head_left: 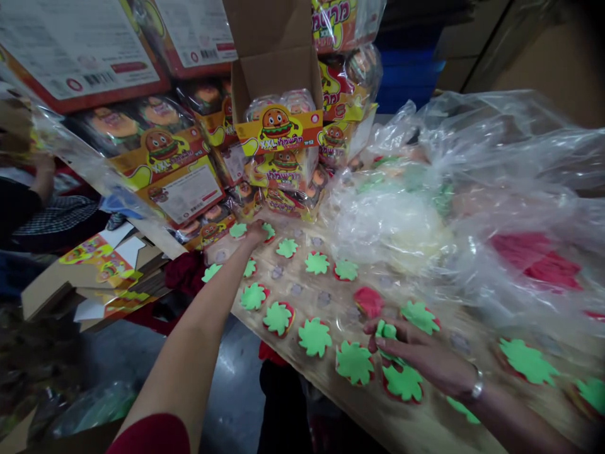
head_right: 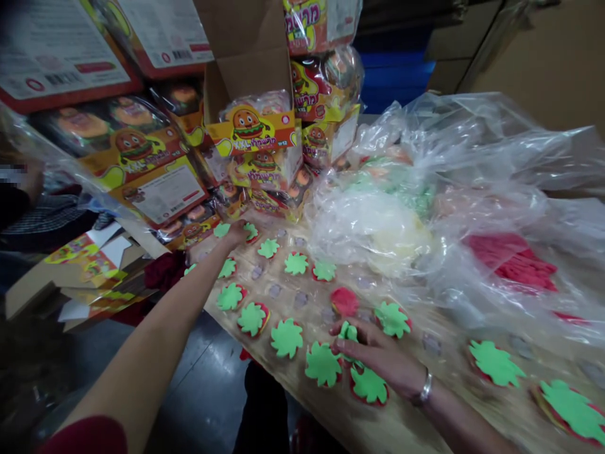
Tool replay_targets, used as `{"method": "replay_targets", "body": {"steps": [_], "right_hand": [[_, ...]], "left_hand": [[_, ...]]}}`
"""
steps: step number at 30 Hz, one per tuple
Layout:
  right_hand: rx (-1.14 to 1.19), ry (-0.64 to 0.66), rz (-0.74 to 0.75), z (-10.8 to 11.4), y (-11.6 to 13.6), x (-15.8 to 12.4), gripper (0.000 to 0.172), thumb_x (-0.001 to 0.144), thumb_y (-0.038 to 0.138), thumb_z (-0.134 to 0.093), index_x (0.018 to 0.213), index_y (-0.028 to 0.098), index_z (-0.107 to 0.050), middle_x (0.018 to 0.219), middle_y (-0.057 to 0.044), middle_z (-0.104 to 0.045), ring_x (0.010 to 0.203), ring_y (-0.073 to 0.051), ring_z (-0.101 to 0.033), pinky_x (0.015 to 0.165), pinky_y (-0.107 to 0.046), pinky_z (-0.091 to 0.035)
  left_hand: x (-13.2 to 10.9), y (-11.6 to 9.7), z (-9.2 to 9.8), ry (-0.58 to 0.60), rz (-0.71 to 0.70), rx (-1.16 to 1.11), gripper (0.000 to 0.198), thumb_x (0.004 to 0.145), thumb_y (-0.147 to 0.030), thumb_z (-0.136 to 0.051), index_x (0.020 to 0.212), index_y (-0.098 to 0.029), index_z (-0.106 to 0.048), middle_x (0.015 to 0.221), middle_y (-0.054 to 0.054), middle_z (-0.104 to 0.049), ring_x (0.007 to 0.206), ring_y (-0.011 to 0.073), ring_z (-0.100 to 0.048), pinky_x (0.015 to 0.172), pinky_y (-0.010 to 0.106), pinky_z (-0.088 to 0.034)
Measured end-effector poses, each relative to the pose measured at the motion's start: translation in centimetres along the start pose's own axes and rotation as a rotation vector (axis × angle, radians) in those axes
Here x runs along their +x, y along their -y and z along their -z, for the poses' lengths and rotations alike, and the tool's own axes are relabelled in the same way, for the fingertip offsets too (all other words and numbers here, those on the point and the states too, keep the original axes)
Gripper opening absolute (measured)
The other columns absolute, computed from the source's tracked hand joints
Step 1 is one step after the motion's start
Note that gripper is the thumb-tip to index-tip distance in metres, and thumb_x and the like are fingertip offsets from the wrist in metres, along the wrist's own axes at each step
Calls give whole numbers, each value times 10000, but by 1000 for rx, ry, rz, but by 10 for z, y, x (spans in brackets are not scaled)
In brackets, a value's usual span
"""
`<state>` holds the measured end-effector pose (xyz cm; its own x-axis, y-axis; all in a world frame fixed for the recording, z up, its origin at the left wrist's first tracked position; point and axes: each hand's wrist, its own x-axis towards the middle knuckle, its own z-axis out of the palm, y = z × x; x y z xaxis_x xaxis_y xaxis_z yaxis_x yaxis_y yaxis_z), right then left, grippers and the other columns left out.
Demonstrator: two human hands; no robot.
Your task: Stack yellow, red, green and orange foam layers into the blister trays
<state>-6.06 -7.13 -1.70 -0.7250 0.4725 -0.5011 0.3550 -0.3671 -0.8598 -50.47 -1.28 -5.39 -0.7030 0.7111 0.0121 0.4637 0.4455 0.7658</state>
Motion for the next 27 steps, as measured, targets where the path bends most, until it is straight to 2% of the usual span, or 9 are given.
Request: {"method": "replay_targets", "body": {"steps": [5,9,11,13,15,17,21,25,27], "right_hand": [[-30,-13,14,0,0,1,528,683,625,-730,1016,220,-665,864,-49,-627,741,-170,-572,683,-319,-477],[203,-5,13,-3,1,3,488,704,578,-721,1031,220,-665,941,-84,-669,825,-210,-628,740,-356,-515],[398,25,30,-7,2,4,418,744,551,-670,993,216,-663,945,-91,-681,870,-224,-646,767,-368,-531],[540,55,73,-10,3,6,342,807,495,-591,1000,219,-651,968,-90,-688,947,-228,-645,816,-376,-536],[613,63,121,-14,2,8,311,863,448,-509,1029,218,-637,995,-88,-690,996,-221,-639,847,-380,-534],[613,56,169,-20,-1,9,345,900,453,-443,1061,210,-628,1010,-90,-689,1008,-223,-638,860,-394,-531],[308,-71,391,-33,-8,-4,445,919,540,-419,1141,219,-633,1080,-80,-677,1093,-248,-600,979,-444,-466],[-272,-280,709,-32,-18,-29,374,909,488,-514,1146,236,-658,1314,-90,-566,1299,-260,-431,1143,-473,-267],[-344,-353,730,-26,-25,-38,324,907,456,-530,1064,215,-679,1277,-110,-570,1260,-260,-455,1118,-467,-299]], "left_hand": [[-2,6,1,-75,-30,188,333,612,-55,-637,936,-119,-599,997,155,-635,965,273,-551,824,354,-402],[-43,-10,7,-136,-142,195,418,704,-144,-631,1117,-134,-571,1188,155,-562,1117,284,-495,926,364,-384],[-87,-23,3,-88,-226,55,362,743,-219,-629,1093,-140,-586,1100,114,-598,1023,249,-538,896,347,-411],[-146,-39,-7,62,-231,-202,323,740,-292,-658,1027,-150,-615,1003,78,-629,909,212,-567,837,326,-437],[-212,-57,-19,255,-97,-512,330,737,-369,-681,999,-174,-638,1002,68,-646,935,206,-579,825,311,-444],[-274,-77,-33,428,191,-853,402,724,-422,-705,1056,-208,-633,1079,65,-648,977,210,-592,802,305,-465],[-348,-111,-58,605,507,-1300,330,763,-494,-657,958,-228,-654,1069,33,-660,1003,195,-605,834,309,-495],[-367,-118,-74,506,582,-1415,202,750,-389,-707,835,-212,-658,931,6,-683,911,140,-620,806,246,-499],[-371,-112,-80,479,559,-1379,234,669,-328,-790,827,-207,-666,871,-10,-682,798,112,-614,729,217,-495]]}}
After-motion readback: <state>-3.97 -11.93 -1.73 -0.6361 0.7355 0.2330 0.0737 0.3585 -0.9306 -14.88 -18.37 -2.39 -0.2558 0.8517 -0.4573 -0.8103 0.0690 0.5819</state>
